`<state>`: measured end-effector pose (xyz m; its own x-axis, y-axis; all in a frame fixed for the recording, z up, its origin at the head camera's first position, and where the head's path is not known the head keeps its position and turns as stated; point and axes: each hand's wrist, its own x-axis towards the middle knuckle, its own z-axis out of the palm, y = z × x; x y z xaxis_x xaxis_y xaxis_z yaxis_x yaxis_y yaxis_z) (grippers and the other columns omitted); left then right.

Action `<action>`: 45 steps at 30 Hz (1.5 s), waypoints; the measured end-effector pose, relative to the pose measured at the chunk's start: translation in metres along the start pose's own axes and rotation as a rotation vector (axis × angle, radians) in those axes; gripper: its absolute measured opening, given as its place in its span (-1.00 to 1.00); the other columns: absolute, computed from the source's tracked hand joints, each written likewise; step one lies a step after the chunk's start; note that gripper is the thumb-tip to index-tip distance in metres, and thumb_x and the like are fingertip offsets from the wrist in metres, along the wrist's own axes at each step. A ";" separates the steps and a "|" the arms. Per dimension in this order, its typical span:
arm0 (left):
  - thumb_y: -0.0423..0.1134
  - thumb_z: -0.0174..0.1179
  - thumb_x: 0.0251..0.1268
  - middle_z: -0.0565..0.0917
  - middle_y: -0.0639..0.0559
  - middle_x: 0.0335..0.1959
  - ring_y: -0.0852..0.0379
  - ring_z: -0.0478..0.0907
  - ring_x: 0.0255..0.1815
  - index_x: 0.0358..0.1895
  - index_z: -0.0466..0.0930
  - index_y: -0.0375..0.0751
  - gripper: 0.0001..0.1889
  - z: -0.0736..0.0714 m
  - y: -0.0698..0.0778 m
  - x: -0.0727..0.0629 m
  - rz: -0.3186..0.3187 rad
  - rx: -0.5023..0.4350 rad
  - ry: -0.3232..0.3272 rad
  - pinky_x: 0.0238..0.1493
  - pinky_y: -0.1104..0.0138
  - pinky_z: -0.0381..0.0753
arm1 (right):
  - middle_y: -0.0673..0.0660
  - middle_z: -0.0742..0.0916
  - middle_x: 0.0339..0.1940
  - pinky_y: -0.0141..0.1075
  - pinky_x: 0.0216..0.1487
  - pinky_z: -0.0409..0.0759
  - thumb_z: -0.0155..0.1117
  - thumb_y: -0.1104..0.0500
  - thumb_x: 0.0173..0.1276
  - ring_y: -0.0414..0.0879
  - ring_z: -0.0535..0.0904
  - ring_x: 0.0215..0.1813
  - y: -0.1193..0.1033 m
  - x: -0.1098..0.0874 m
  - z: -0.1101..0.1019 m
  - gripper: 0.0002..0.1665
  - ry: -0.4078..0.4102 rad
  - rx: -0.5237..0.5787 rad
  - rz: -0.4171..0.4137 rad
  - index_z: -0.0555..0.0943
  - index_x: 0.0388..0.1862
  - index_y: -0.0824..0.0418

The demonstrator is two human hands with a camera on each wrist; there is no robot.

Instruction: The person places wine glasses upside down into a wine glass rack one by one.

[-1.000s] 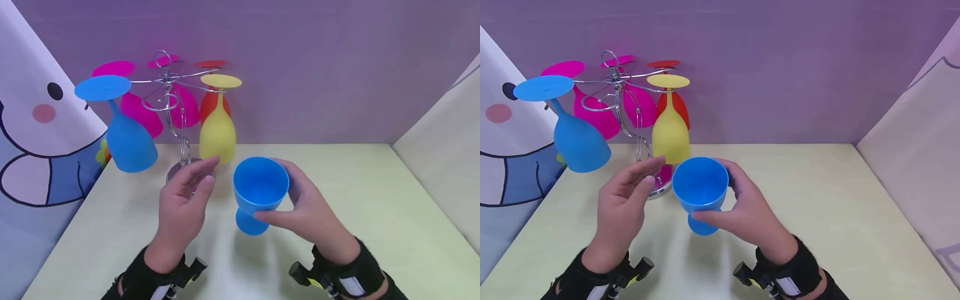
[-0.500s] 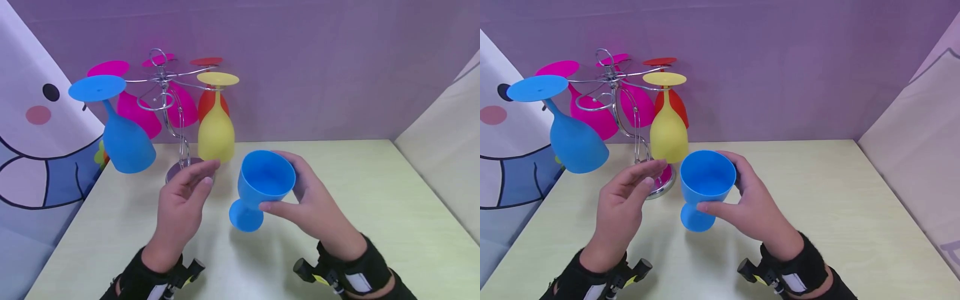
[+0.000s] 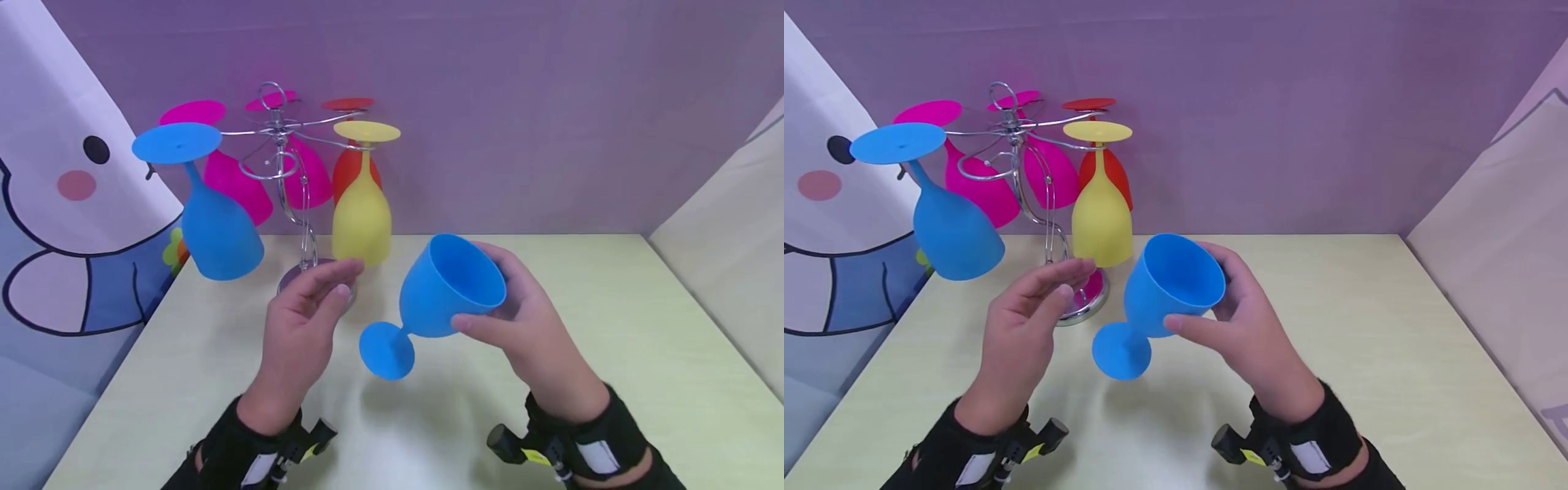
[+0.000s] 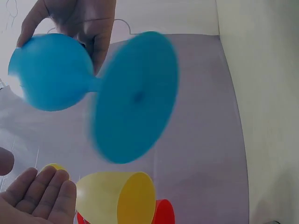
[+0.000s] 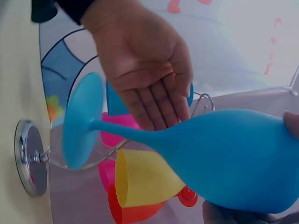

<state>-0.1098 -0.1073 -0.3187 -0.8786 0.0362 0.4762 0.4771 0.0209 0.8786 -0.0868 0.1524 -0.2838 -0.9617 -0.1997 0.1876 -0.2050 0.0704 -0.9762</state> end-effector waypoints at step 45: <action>-0.32 0.17 0.53 0.69 -0.11 0.11 -0.08 0.64 0.24 0.15 0.61 -0.28 -0.75 0.022 -0.005 -0.004 -0.231 -0.867 -0.021 0.34 0.06 0.46 | 0.15 0.17 0.60 -0.17 0.47 0.37 0.30 0.19 0.42 0.18 0.21 0.49 0.011 0.007 0.013 0.01 0.051 0.931 0.045 -0.06 0.65 -0.11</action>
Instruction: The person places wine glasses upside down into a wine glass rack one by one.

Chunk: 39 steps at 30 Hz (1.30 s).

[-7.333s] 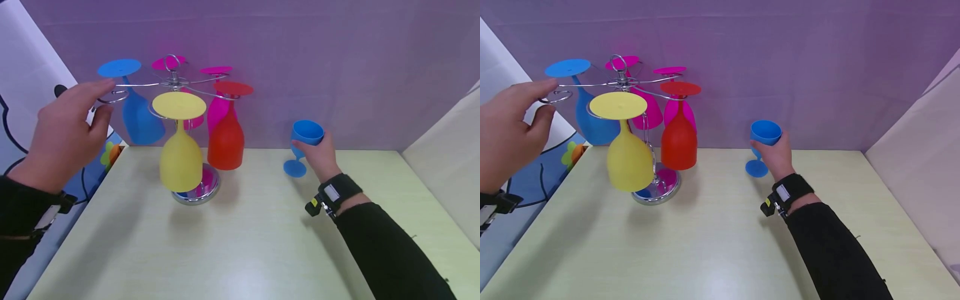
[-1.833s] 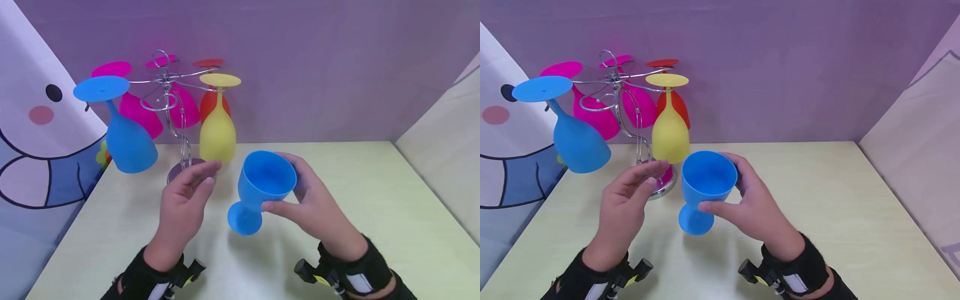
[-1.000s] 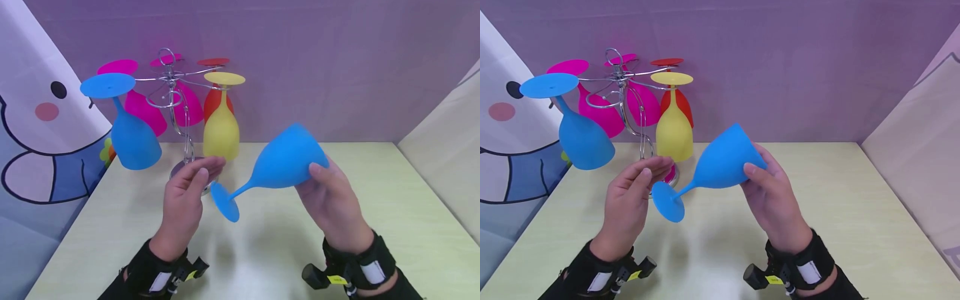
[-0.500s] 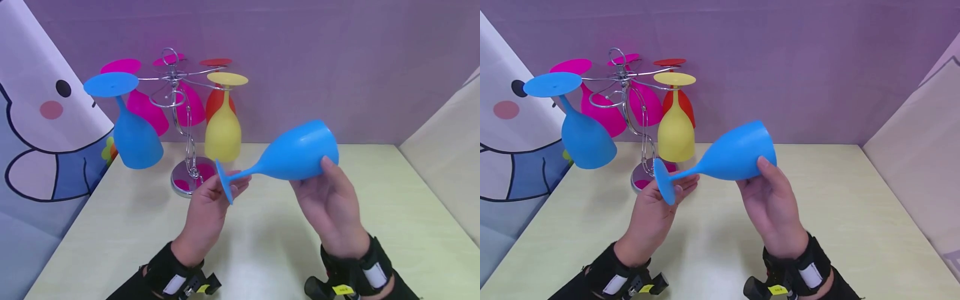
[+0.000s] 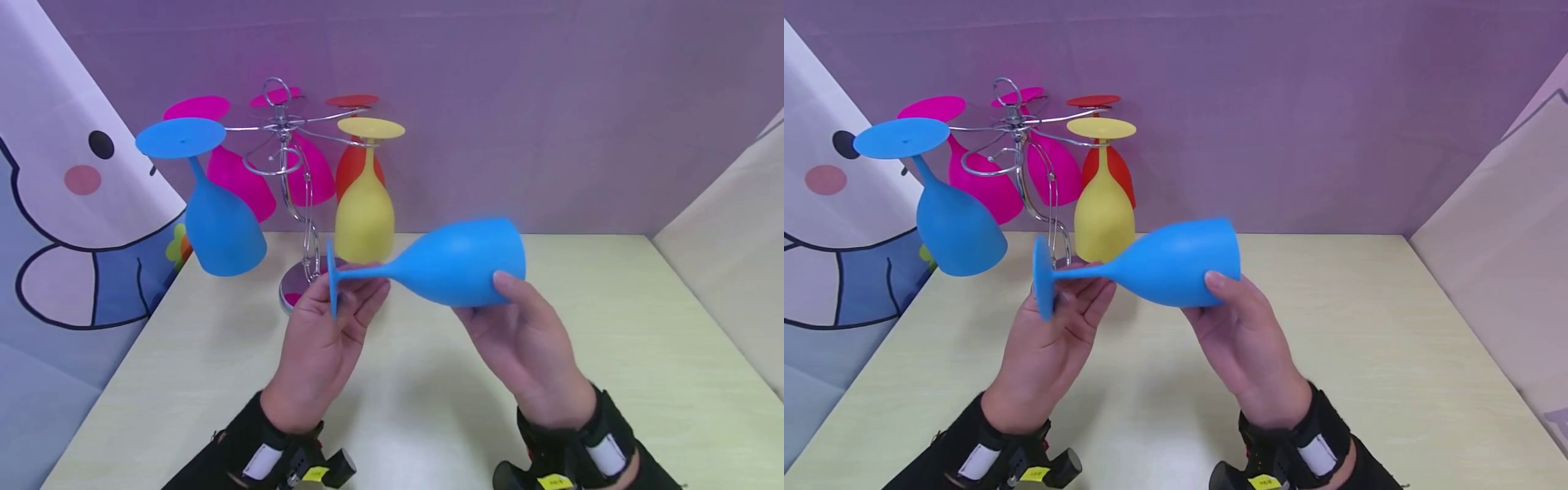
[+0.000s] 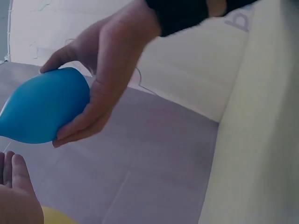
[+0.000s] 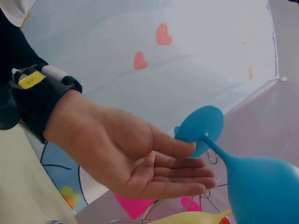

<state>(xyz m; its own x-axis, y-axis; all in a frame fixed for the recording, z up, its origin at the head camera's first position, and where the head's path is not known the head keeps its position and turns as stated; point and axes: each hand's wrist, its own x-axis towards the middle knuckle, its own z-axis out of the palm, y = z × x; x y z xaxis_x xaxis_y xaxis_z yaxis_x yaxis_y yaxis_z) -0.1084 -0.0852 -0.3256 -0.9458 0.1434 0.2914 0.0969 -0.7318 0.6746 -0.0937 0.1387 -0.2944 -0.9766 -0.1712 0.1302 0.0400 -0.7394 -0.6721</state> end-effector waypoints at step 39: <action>-0.36 0.19 0.51 0.76 -0.13 0.05 -0.09 0.66 0.21 0.07 0.73 -0.28 -0.79 -0.001 0.011 -0.002 0.042 -0.208 -0.110 0.38 0.07 0.37 | 0.17 0.19 0.56 -0.11 0.48 0.37 0.21 0.15 0.46 0.18 0.31 0.45 0.012 -0.007 0.009 -0.06 -0.036 -0.100 0.143 -0.09 0.64 0.03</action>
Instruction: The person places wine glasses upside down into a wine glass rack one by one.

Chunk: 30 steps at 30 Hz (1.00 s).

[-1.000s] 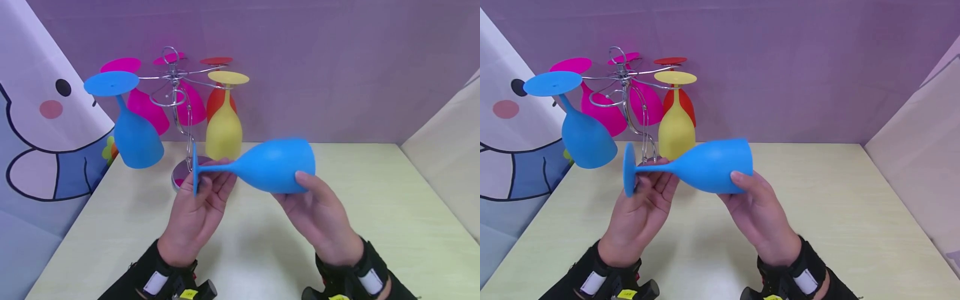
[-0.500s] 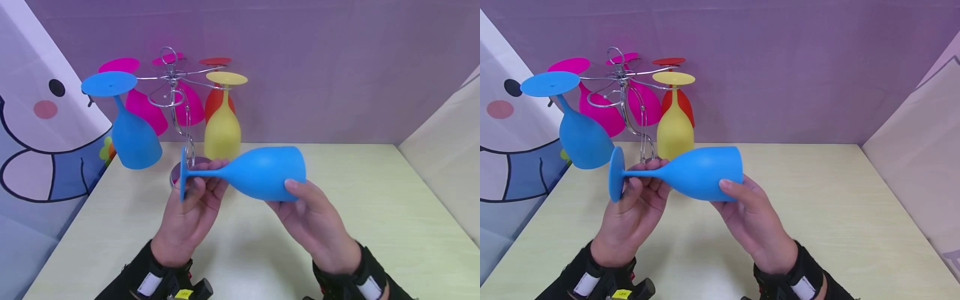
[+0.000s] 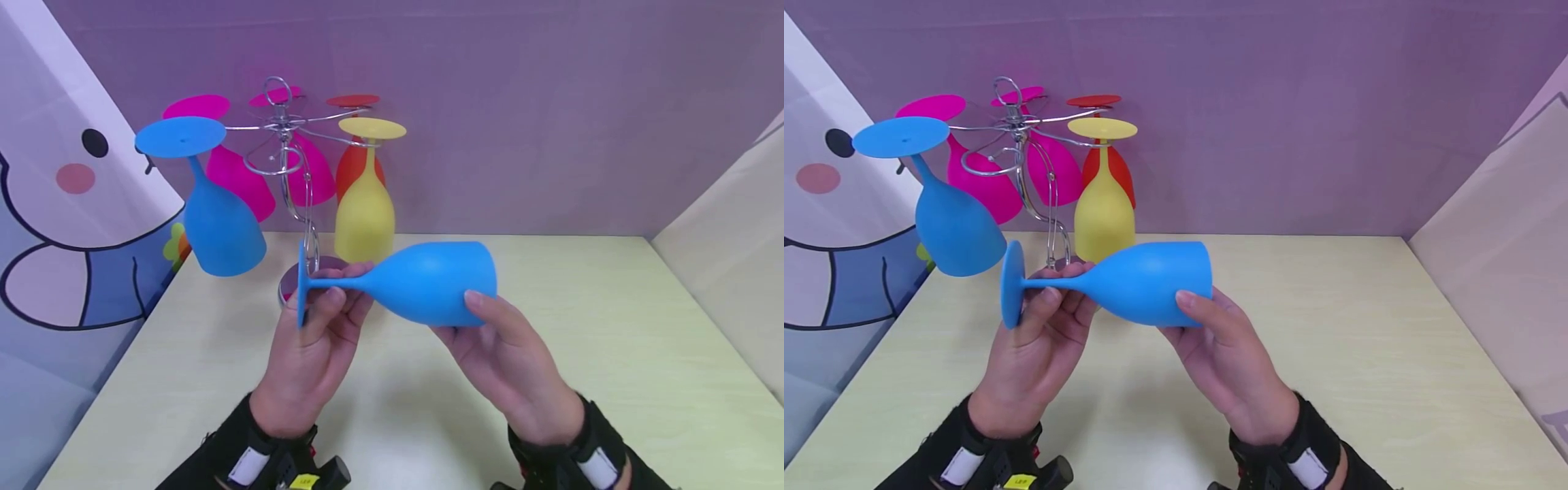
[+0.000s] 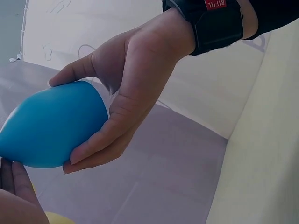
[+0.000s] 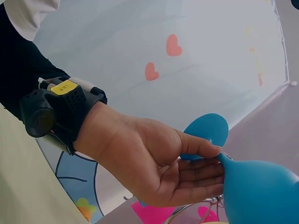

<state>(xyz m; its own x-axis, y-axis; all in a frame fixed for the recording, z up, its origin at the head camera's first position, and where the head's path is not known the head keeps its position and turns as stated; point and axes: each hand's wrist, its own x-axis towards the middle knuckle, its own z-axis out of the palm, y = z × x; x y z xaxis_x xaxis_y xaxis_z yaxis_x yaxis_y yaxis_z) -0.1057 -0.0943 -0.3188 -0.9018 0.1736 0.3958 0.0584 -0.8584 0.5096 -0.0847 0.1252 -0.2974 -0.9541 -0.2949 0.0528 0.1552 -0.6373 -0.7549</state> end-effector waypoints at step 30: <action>-0.32 0.23 0.49 0.74 -0.13 0.07 -0.07 0.70 0.13 0.02 0.72 -0.27 -0.82 -0.003 0.015 0.004 0.062 0.112 0.054 0.33 0.10 0.47 | 0.15 0.26 0.60 -0.12 0.49 0.35 0.06 0.14 0.54 0.14 0.25 0.51 -0.001 0.012 -0.014 -0.25 -0.046 -0.133 -0.046 0.14 0.63 0.19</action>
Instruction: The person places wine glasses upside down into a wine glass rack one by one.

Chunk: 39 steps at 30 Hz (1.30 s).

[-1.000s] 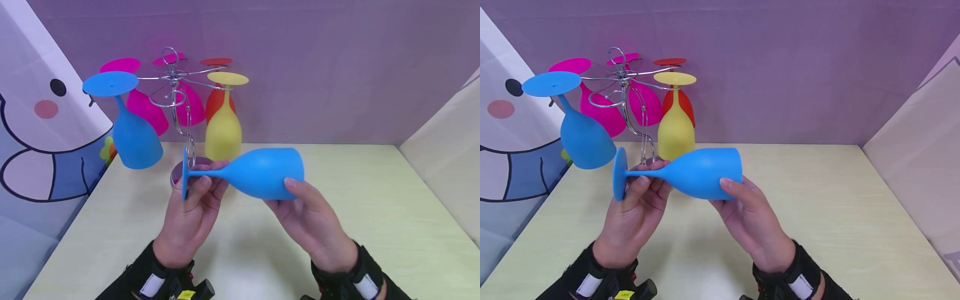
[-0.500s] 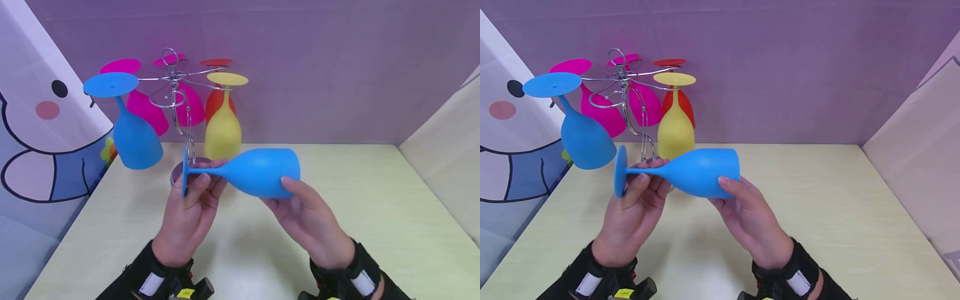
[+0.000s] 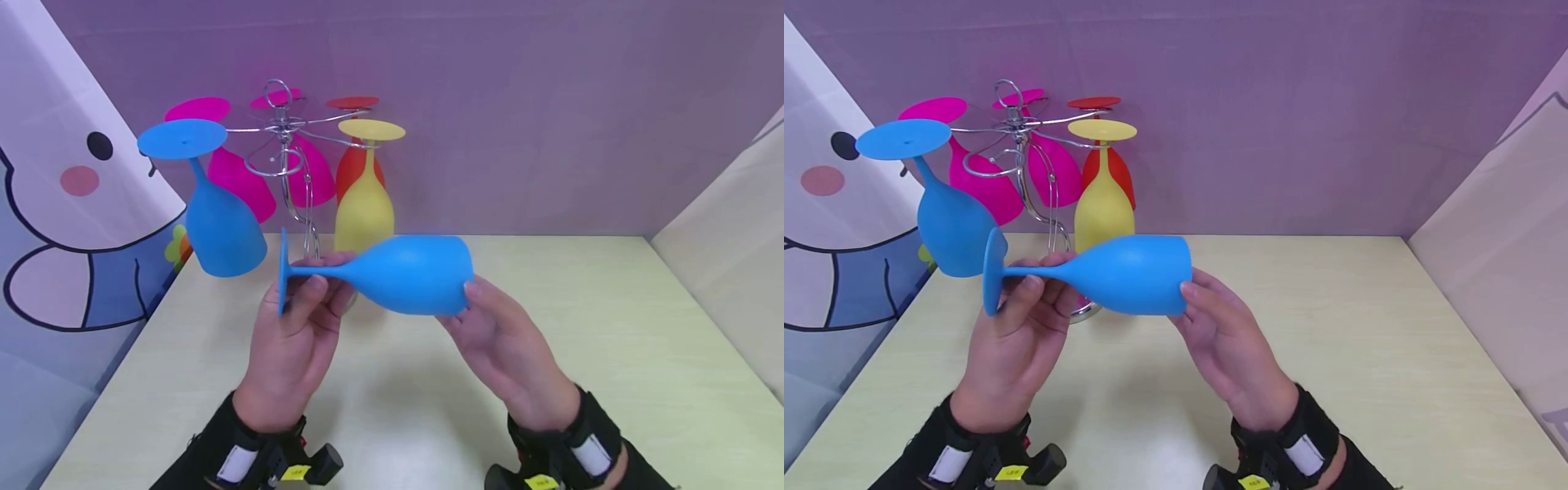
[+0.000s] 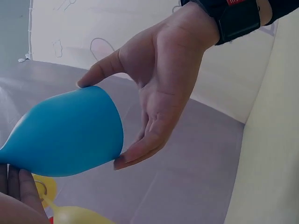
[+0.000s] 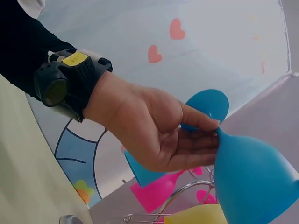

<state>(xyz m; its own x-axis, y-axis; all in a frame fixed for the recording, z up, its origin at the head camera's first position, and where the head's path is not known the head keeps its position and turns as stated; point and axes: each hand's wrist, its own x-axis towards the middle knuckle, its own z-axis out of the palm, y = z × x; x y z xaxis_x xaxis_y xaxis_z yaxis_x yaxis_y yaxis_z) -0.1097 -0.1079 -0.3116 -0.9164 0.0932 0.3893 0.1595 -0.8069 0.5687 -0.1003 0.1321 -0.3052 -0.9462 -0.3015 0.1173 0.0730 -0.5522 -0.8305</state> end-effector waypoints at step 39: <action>-0.37 0.38 0.35 0.75 0.02 -0.26 0.04 0.65 -0.06 0.04 0.78 -0.20 -0.77 0.017 0.012 -0.010 0.122 1.079 0.165 -0.08 0.18 0.73 | 0.12 0.49 0.45 0.10 0.31 0.55 0.75 -0.01 0.03 0.05 0.41 0.45 0.016 -0.001 0.001 0.16 -0.085 -1.398 -0.511 0.32 0.53 0.22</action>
<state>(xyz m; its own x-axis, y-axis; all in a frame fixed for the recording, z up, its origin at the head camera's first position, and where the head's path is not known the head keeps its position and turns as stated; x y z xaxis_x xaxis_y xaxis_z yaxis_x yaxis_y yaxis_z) -0.0920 -0.1090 -0.2965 -0.8979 -0.0968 0.4295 0.4155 0.1362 0.8993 -0.0983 0.1228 -0.3179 -0.7512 -0.3807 0.5393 -0.6529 0.5485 -0.5224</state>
